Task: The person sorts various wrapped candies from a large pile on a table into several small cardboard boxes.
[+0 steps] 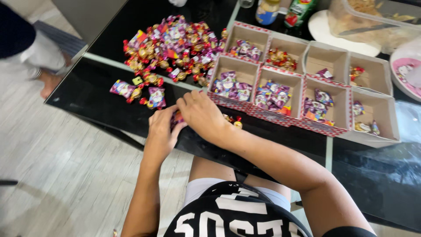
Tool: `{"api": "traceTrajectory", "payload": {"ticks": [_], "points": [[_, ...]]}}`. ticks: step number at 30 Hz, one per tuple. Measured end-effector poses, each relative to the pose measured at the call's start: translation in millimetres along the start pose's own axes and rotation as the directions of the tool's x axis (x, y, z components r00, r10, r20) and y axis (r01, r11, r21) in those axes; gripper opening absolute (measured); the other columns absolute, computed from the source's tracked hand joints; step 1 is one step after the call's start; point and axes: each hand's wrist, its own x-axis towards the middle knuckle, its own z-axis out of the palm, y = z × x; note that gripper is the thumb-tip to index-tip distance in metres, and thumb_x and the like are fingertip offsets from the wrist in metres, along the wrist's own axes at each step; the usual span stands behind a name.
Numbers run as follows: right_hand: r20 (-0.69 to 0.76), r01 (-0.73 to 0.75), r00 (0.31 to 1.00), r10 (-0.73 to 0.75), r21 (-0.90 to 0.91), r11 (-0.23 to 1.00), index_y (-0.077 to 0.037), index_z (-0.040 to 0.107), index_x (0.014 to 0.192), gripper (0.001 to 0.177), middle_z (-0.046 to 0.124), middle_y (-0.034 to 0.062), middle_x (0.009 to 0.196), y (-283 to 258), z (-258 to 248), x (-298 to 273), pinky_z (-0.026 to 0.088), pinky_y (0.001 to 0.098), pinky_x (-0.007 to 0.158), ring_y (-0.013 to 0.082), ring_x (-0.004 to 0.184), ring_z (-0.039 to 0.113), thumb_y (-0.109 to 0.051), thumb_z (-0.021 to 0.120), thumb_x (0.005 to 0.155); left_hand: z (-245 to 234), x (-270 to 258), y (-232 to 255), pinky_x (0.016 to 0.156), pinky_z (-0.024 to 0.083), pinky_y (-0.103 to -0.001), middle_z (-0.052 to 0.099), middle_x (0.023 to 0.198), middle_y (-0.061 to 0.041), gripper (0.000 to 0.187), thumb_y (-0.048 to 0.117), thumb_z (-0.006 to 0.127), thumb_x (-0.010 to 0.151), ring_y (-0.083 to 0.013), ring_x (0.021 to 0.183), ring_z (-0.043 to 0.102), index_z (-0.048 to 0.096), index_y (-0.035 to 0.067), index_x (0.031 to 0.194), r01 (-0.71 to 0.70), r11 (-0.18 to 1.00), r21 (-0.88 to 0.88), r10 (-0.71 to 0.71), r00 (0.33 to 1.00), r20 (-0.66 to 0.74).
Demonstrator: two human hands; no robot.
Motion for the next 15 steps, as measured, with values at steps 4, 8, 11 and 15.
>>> {"api": "traceTrajectory", "payload": {"ticks": [4,8,11,15], "points": [[-0.206,0.022,0.978,0.039,0.288,0.957,-0.003,0.063,0.108,0.024,0.064,0.0108,0.099,24.4,-56.9,-30.1,0.048,0.0407,0.08,0.0283,0.096,0.061,-0.012,0.063,0.085,0.7,1.2,1.8,0.09,0.048,-0.045,0.069,0.109,-0.014,0.044,0.012,0.083,0.08,-0.0347,0.104,0.062,0.067,0.008,0.121,0.096,0.995,0.042,-0.099,0.991,0.089],[-0.117,-0.178,0.959,0.257,0.456,0.872,-0.002,0.063,0.115,0.031,0.068,0.0189,0.11,76.9,-106.6,-83.0,0.052,0.0489,0.095,0.039,0.107,0.066,0.002,0.056,0.086,-0.4,3.4,4.7,0.076,0.055,-0.037,0.067,0.107,-0.013,0.044,0.009,0.085,0.076,-0.0282,0.088,0.068,0.066,0.009,0.116,0.291,0.955,-0.051,-0.279,0.946,0.167],[0.053,-0.415,0.902,0.428,0.379,0.827,-0.006,0.066,0.117,0.023,0.072,0.0201,0.109,118.6,-134.9,-121.7,0.054,0.0505,0.084,0.0405,0.098,0.069,-0.006,0.058,0.096,0.6,7.1,8.4,0.073,0.056,-0.034,0.072,0.112,-0.01,0.035,0.005,0.085,0.077,-0.0261,0.086,0.07,0.064,0.004,0.105,0.135,0.987,-0.082,-0.119,0.977,0.174],[0.236,-0.602,0.795,0.558,0.201,0.773,-0.01,0.066,0.115,0.019,0.074,0.0184,0.095,166.1,-154.2,-157.4,0.054,0.0511,0.079,0.0393,0.091,0.071,-0.017,0.063,0.098,-2.4,17.1,30.0,0.078,0.056,-0.032,0.072,0.109,-0.01,0.034,0.006,0.086,0.074,-0.0244,0.09,0.072,0.067,0.001,0.101,0.114,0.991,-0.066,-0.099,0.977,0.188]]}}
